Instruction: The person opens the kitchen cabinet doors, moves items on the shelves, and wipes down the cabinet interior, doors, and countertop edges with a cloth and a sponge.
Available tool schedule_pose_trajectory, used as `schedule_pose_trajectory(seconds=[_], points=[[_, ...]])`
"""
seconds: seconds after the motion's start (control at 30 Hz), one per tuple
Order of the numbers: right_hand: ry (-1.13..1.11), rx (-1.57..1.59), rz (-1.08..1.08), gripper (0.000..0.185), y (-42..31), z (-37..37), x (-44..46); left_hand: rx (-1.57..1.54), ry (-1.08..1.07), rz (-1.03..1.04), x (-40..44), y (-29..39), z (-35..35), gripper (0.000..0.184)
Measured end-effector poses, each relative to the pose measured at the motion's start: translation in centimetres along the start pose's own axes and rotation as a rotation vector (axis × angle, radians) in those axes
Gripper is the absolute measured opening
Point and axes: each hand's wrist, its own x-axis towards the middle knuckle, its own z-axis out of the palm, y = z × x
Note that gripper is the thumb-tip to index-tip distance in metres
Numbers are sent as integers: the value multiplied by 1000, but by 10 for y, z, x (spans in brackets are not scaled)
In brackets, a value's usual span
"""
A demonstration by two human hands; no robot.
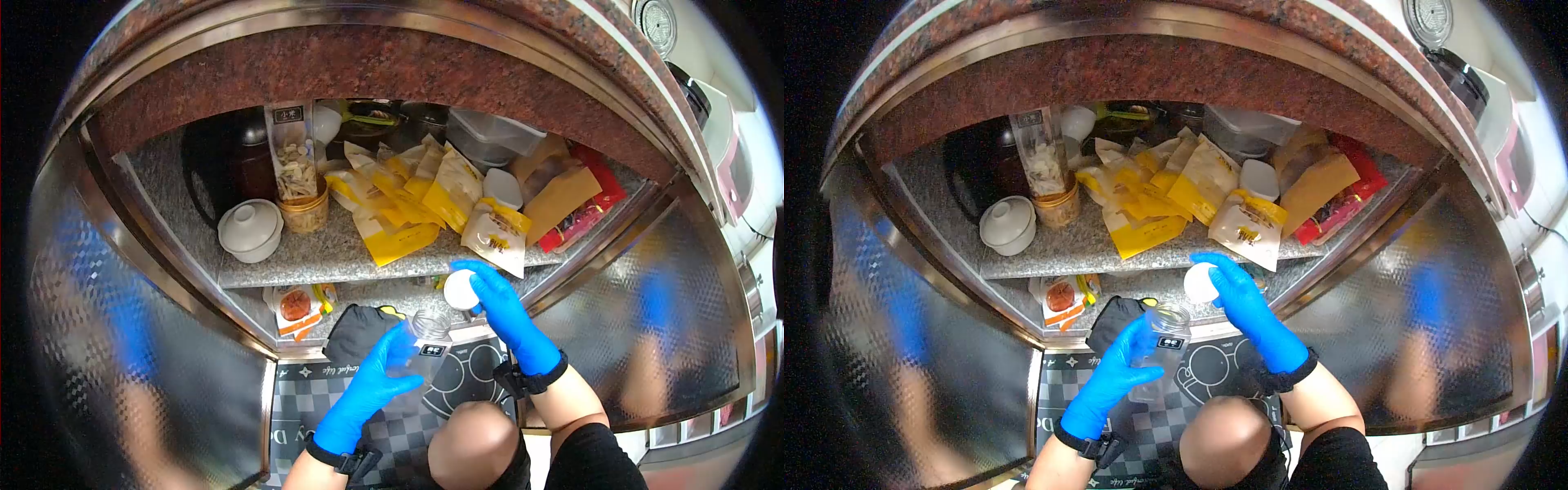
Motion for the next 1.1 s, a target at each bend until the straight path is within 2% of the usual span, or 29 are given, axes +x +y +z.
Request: schedule_pose_trajectory(seconds=[0.07, 0.2, 0.27, 0.3, 0.33, 0.43, 0.47, 0.53, 0.57, 0.6, 0.63, 0.67, 0.73, 0.83, 0.87, 0.97, 1.1], points=[[-132, -17, 8, 34, 11, 7, 2, 192, 71, 84, 0, -5, -2, 88], [-219, -39, -66, 29, 33, 31, 4, 302, 82, 132, -1, -3, 0, 86], [-198, -212, -284, 27, 33, 34, 6, 352, 135, 142, 0, -10, -3, 86], [-189, -297, -393, 26, 30, 37, 7, 322, 147, 138, -1, -9, -5, 86], [-208, -220, -281, 28, 24, 39, 4, 292, 159, 136, -1, -7, -7, 87], [-171, -367, -487, 34, 18, 43, 3, 186, 136, 114, -4, 6, -9, 84], [-257, -338, -438, 36, 14, 43, 4, 148, 117, 105, -6, 11, -9, 83], [-414, -284, -330, 40, 2, 40, 5, 1, 48, -18, -12, 22, -12, 78], [-531, -112, -263, 41, -3, 38, 4, -73, 3, -83, -12, 24, -14, 76], [-640, 61, -195, 42, -7, 39, 3, -70, -8, -64, -16, 11, -23, 63], [-743, 237, -128, 43, -10, 40, 3, -258, -18, -94, -20, 5, -22, 65], [-776, 328, -132, 43, -10, 44, 2, -445, -27, -126, -24, 0, -19, 68], [-846, 520, -141, 43, -8, 54, -1, -718, 41, -292, -24, -51, -32, 76], [-765, 408, -420, 45, -7, 61, 7, -1121, 115, -424, -31, -48, -20, 59], [-728, 334, -500, 46, -8, 61, 9, -1033, 99, -350, -33, -42, -15, 57], [-749, 248, -330, 54, -7, 53, 7, -760, 75, -182, -28, -5, -4, 54], [-626, 89, -238, 45, 7, 47, 8, -269, 94, -34, -11, 6, -12, 56]])
